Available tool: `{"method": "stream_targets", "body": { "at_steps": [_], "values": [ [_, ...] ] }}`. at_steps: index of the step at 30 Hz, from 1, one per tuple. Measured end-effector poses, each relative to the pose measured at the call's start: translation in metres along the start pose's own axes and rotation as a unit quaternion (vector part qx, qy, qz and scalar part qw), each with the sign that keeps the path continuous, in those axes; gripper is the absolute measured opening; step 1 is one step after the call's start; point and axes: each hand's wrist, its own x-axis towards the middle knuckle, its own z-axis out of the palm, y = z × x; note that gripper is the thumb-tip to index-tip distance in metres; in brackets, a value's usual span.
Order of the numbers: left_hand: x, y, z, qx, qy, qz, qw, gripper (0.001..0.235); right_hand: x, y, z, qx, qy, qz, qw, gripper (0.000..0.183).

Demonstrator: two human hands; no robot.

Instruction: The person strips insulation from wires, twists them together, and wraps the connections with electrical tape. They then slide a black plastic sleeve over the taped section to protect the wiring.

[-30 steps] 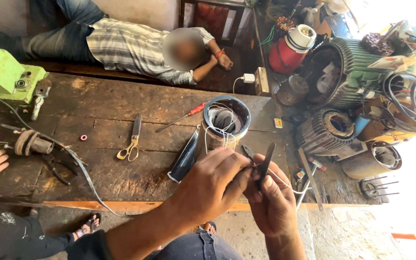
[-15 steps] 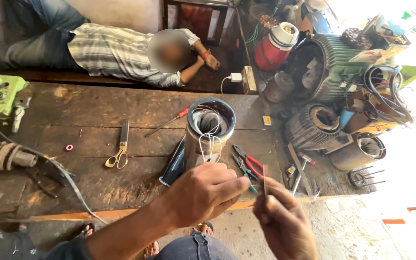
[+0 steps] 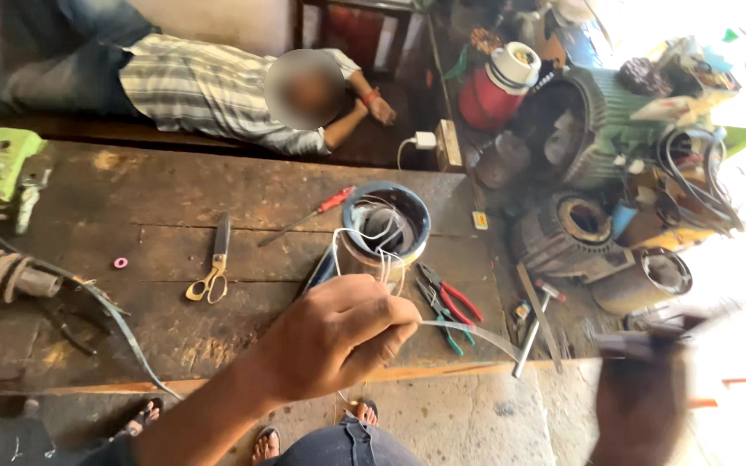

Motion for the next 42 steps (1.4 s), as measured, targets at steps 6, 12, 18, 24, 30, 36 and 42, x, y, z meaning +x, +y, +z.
{"method": "stream_targets", "body": {
  "at_steps": [6,12,18,24,30,36,42],
  "values": [
    [0.004,0.005,0.003,-0.015,0.017,-0.006,1.0,0.012,-0.057,0.095,0.062,-0.228,-0.174,0.189,0.939,0.061],
    [0.002,0.009,0.005,0.003,0.001,-0.026,1.0,0.013,-0.064,0.1,0.109,-0.252,-0.246,0.16,0.922,0.066],
    [0.0,0.009,0.005,-0.005,0.013,-0.022,1.0,0.015,-0.065,0.101,0.121,-0.263,-0.274,0.071,0.922,0.088],
    [-0.004,0.009,0.006,-0.02,0.001,-0.021,1.0,0.016,-0.067,0.106,0.11,-0.319,-0.256,-0.017,0.912,0.079],
    [-0.002,0.009,0.008,-0.023,-0.001,-0.016,1.0,0.019,-0.07,0.108,0.107,-0.288,-0.237,0.008,0.928,0.07],
    [0.0,0.011,0.009,-0.021,0.007,-0.013,1.0,0.019,-0.072,0.108,0.11,-0.299,-0.228,-0.002,0.927,0.071],
    [0.0,0.011,0.008,-0.023,-0.001,-0.014,1.0,0.02,-0.073,0.109,0.112,-0.309,-0.248,-0.018,0.918,0.07]
  ]
}}
